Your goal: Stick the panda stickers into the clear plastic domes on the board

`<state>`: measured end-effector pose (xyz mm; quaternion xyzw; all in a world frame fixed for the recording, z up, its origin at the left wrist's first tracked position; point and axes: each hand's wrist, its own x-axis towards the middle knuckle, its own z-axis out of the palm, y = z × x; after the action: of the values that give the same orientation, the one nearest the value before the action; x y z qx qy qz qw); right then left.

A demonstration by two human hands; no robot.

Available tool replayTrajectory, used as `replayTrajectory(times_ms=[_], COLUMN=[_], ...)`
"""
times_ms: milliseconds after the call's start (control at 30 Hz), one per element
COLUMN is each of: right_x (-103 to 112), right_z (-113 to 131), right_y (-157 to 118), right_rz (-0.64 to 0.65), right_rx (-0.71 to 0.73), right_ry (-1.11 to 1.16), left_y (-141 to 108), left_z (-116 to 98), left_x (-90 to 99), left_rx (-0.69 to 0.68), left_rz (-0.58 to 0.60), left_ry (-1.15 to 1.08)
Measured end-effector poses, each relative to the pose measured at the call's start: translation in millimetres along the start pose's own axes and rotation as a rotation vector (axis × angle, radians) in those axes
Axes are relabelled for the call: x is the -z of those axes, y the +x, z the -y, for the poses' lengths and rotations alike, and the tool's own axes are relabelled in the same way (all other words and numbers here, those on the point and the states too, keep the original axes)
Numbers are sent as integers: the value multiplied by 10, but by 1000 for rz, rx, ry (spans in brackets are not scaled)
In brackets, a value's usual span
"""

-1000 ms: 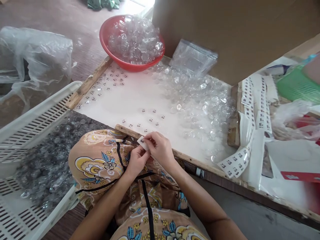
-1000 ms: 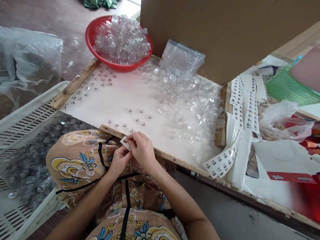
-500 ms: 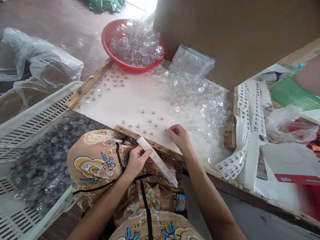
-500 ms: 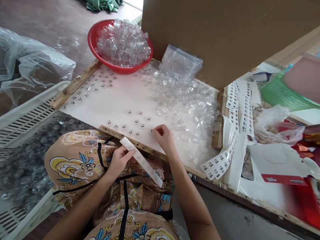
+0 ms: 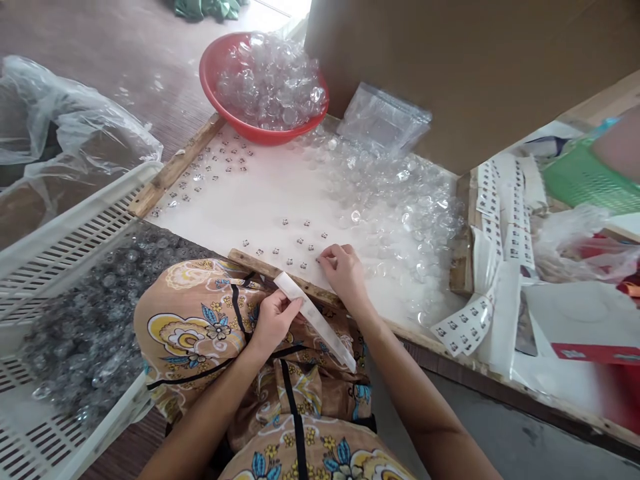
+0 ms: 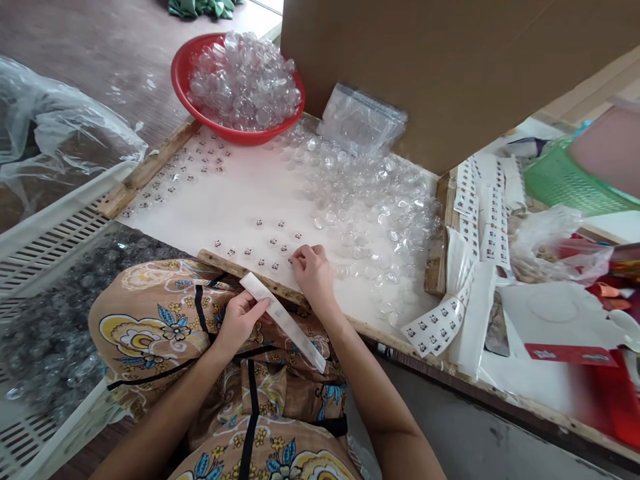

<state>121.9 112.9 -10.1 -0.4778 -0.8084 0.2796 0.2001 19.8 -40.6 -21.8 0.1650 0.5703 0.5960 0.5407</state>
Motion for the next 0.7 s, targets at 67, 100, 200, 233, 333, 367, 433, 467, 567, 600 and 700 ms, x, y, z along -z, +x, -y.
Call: replayTrajectory(times_ms=[67, 100, 200, 233, 333, 367, 433, 467, 567, 600, 700], right_x=[-110, -164, -252, -241, -74, 10, 174, 236, 268, 221, -62], right_z=[127, 200, 389, 419, 353, 284, 115, 33, -112, -110, 64], right_y=[32, 52, 105, 115, 130, 135, 154, 170, 263, 315, 536], right_rz=[11, 29, 99, 105, 69, 70, 131, 178, 300, 322, 346], right_rx=[33, 44, 72, 80, 67, 53, 31, 28, 49, 70, 184], right_ry=[10, 31, 120, 147, 157, 122, 4, -59, -169, -170, -108], left_y=[6, 8, 9, 7, -4, -8, -12, -13, -8, -5, 4], left_z=[6, 8, 10, 9, 5, 3, 0, -1, 0, 3, 11], left_x=[2, 4, 14, 17, 21, 20, 15, 13, 12, 14, 21], left_rx=[-19, -28, -53, -56, -61, -63, -68, -69, -67, -63, -47], left_rz=[-5, -9, -25, -24, -16, -16, -20, -20, -14, -12, -18], left_ry=[11, 13, 18, 18, 16, 15, 15, 17, 15, 15, 19])
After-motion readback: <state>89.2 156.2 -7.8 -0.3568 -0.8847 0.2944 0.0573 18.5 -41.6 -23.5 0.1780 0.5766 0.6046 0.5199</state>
